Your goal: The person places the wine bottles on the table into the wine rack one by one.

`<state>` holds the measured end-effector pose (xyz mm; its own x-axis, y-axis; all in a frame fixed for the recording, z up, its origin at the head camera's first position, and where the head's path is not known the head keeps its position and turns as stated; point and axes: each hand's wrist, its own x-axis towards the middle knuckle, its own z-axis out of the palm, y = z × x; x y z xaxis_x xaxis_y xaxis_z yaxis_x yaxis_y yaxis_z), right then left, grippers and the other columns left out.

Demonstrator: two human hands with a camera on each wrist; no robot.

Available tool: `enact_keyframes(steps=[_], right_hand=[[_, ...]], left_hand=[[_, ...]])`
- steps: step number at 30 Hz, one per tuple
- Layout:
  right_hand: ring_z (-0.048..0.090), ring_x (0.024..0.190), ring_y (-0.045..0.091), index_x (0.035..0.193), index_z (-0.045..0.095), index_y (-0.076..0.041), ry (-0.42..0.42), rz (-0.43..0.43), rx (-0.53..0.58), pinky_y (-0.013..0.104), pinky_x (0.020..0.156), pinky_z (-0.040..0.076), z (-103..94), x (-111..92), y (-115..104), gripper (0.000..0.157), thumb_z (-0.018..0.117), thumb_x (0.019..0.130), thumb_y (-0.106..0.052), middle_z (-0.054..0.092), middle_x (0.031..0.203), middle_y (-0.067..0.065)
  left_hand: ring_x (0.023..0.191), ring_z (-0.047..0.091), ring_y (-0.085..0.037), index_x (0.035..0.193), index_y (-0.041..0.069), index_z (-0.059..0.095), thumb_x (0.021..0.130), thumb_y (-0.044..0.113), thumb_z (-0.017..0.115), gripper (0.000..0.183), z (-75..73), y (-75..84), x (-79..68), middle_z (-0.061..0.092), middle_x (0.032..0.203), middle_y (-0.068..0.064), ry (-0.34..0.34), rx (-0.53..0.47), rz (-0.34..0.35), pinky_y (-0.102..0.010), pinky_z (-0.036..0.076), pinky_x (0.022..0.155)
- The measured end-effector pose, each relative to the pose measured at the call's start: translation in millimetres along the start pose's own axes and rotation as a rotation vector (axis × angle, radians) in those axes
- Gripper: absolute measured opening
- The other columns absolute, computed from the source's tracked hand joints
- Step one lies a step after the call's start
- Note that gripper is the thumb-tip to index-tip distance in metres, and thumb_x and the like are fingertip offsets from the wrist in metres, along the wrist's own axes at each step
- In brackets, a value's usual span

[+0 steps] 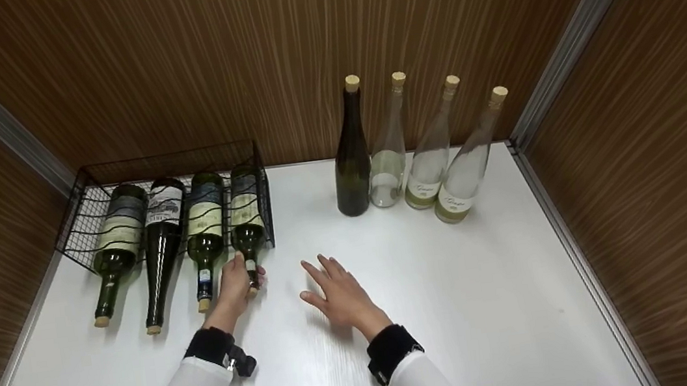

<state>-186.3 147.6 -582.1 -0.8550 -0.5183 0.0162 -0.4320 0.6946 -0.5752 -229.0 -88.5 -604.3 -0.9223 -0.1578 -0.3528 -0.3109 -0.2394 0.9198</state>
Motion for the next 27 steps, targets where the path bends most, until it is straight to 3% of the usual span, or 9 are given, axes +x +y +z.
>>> enact_keyframes(steps=[6, 13, 17, 21, 24, 27], right_hand=[[0.02, 0.143, 0.043, 0.156, 0.03, -0.016, -0.011, 0.001, -0.006, 0.054, 0.114, 0.022, -2.3, 0, -2, 0.065, 0.043, 0.102, -0.05, 0.023, 0.157, 0.022], [0.019, 0.144, 0.042, 0.156, 0.029, -0.018, -0.025, 0.03, -0.003, 0.053, 0.114, 0.02, -1.4, 0, 0, 0.065, 0.044, 0.102, -0.051, 0.022, 0.158, 0.02], [0.018, 0.144, 0.041, 0.157, 0.028, -0.02, -0.027, 0.043, -0.015, 0.053, 0.114, 0.02, -1.2, 0, 2, 0.066, 0.043, 0.102, -0.053, 0.022, 0.159, 0.019], [0.018, 0.144, 0.041, 0.156, 0.028, -0.019, -0.019, 0.046, -0.015, 0.054, 0.114, 0.021, -2.6, -2, 3, 0.066, 0.043, 0.102, -0.052, 0.022, 0.158, 0.02], [0.02, 0.143, 0.043, 0.156, 0.03, -0.017, -0.004, 0.036, -0.009, 0.055, 0.113, 0.022, -3.7, -3, 4, 0.065, 0.044, 0.102, -0.05, 0.024, 0.157, 0.021], [0.021, 0.143, 0.043, 0.155, 0.031, -0.016, 0.006, 0.035, -0.02, 0.058, 0.113, 0.02, -5.1, -4, 5, 0.065, 0.046, 0.102, -0.05, 0.025, 0.157, 0.022]], left_hand=[[0.047, 0.056, -0.012, 0.112, -0.001, 0.052, 0.109, 0.036, 0.025, 0.046, -0.2, -0.6, 1.8, 0.066, 0.072, -0.01, 0.035, 0.109, 0.001, -0.021, 0.04, 0.038], [0.04, 0.058, -0.013, 0.125, -0.003, 0.052, 0.109, 0.039, 0.028, 0.051, -0.6, 0.6, 0.1, 0.066, 0.061, -0.013, 0.075, 0.217, 0.024, -0.021, 0.039, 0.036], [0.045, 0.061, -0.015, 0.115, -0.003, 0.055, 0.107, 0.043, 0.032, 0.052, -0.9, 1.7, -1.8, 0.066, 0.064, -0.012, 0.106, 0.32, 0.077, -0.024, 0.042, 0.039], [0.068, 0.067, -0.026, 0.108, -0.002, 0.057, 0.106, 0.043, 0.037, 0.049, -1.6, 5.6, -6.0, 0.064, 0.08, -0.016, 0.116, 0.491, 0.16, -0.035, 0.052, 0.058], [0.097, 0.063, -0.037, 0.122, -0.006, 0.054, 0.106, 0.042, 0.04, 0.052, -1.8, 10.0, -11.3, 0.062, 0.105, -0.024, 0.121, 0.646, 0.208, -0.047, 0.051, 0.081], [0.11, 0.057, -0.043, 0.14, -0.007, 0.042, 0.105, 0.045, 0.04, 0.063, -0.6, 16.2, -20.4, 0.052, 0.129, -0.028, 0.124, 0.817, 0.218, -0.054, 0.047, 0.087]])
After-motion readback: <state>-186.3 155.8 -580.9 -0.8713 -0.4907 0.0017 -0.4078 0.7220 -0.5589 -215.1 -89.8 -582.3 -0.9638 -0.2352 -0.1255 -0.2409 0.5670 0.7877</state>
